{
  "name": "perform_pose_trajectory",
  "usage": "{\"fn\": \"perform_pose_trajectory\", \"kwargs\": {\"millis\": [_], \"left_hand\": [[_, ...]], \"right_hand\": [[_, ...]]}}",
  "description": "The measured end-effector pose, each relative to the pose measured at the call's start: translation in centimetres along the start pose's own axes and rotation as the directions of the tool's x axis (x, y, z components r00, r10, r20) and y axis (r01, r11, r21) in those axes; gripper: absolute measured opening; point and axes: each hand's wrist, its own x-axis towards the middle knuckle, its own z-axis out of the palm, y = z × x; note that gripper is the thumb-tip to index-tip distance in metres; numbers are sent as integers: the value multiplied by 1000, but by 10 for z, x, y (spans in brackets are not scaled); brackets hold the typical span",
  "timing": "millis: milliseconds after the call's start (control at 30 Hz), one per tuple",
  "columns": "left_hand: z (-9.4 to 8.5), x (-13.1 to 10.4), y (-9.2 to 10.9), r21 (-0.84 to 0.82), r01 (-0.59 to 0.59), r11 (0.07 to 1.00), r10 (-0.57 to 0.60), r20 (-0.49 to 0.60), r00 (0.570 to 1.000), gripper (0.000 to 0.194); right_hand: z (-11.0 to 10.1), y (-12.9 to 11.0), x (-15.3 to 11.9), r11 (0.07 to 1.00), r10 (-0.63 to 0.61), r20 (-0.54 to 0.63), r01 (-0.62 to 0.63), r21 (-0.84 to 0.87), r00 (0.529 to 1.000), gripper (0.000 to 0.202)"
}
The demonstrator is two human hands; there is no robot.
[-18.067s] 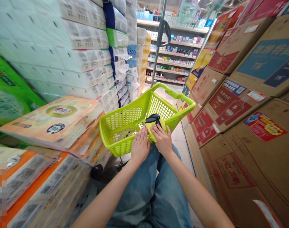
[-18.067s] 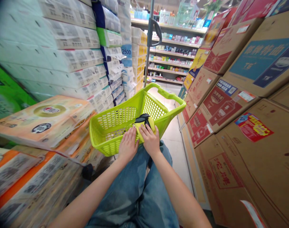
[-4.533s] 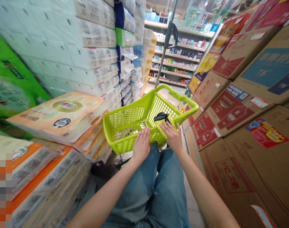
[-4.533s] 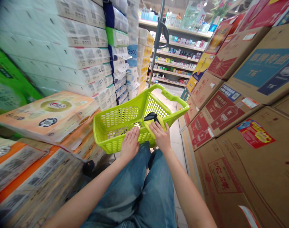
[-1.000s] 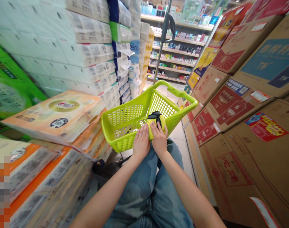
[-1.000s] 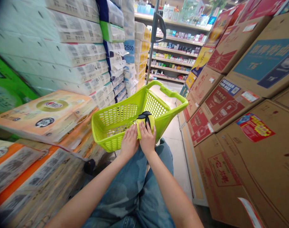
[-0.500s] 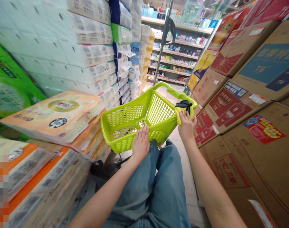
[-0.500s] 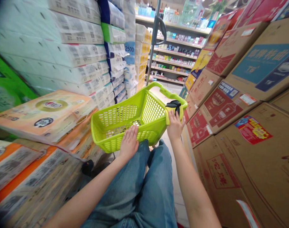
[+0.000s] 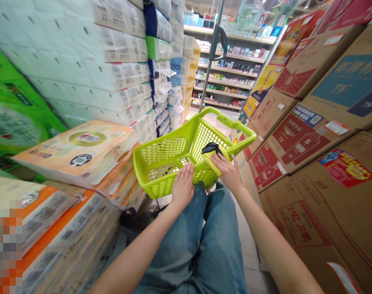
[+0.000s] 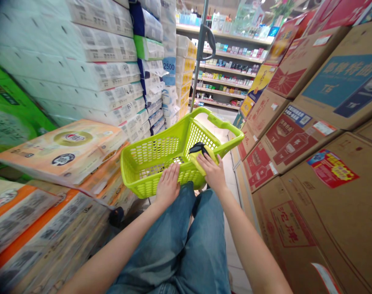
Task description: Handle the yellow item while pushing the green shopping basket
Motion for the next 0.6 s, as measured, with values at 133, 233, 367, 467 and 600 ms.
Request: {"fn": "perform_pose_trajectory", "kwargs": {"millis": [133, 233, 367, 467, 600], "left_hand": [[0, 1, 1, 10, -1, 1000, 1, 0, 1000, 79], [1, 1, 3, 7, 12, 1000, -12, -3, 1000, 77], [2, 1, 3, 0, 16, 1000, -16, -5, 1000, 77], [2, 0, 2, -2, 16, 1000, -16, 0, 1000, 76], [1, 0, 0, 1, 9, 1000, -9, 1, 1000, 76]], "right_hand": [[-15, 56, 4, 981, 179, -105, -186, -60, 978, 69], [-5, 46, 8, 928, 357, -185, -370, -39, 916, 71], [26, -26, 5, 926, 376, -180, -375, 43, 909, 77], [40, -76, -1, 966, 246, -107, -235, 111, 963, 78], [30, -75, -5, 992, 81, -9, -80, 102, 997, 77]]}}
